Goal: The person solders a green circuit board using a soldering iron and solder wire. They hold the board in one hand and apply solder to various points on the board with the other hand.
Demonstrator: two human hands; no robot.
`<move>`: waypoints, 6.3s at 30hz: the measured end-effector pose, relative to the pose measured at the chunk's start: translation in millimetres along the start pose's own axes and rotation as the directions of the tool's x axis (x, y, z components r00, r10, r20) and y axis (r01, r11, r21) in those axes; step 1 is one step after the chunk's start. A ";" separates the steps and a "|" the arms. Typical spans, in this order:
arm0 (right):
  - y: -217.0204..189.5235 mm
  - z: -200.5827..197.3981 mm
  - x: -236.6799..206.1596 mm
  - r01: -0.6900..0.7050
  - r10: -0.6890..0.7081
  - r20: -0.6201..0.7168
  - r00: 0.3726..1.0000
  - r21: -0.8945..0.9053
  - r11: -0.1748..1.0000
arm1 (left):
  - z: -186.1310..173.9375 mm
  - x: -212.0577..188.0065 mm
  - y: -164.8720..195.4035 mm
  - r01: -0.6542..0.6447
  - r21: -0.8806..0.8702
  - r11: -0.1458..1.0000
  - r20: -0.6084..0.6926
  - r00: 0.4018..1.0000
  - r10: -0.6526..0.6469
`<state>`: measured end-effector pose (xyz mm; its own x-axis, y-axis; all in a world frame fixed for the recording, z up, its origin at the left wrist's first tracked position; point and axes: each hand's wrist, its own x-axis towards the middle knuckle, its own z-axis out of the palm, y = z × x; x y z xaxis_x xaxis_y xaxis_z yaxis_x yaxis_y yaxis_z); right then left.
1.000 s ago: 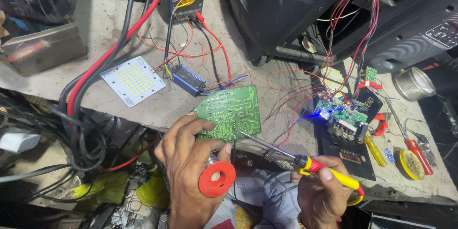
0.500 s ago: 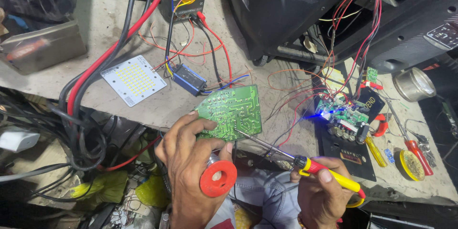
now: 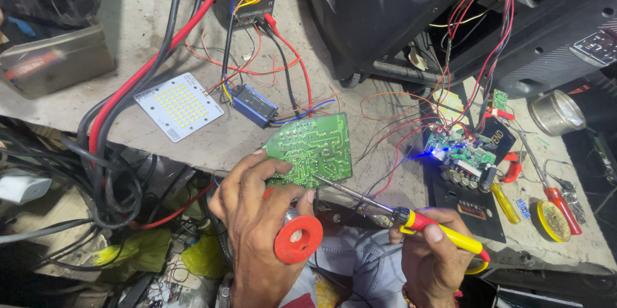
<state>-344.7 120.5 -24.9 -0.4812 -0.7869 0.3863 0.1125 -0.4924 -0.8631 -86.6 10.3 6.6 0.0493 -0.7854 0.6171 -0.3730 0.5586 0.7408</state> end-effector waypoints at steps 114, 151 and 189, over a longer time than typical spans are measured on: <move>13.6 -8.1 -16.8 -0.063 0.066 -0.046 0.997 0.066 0.996 | -1.7 -1.9 -2.1 -0.014 -0.014 1.000 0.038 0.999 0.014; 5.8 -10.6 -17.6 -0.028 0.034 -0.063 0.997 0.089 0.996 | -11.8 1.8 -5.8 -0.021 -0.112 0.994 0.074 0.997 0.029; 8.6 -6.7 -19.4 -0.022 0.024 -0.021 0.999 0.101 0.995 | -19.8 2.0 -13.1 -0.043 -0.141 0.989 0.108 0.992 0.058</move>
<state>-340.2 134.0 -42.0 -0.4965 -0.7906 0.3585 0.2103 -0.5102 -0.8339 -63.2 6.6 3.4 -0.0730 -0.7757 0.6269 -0.2408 0.6237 0.7437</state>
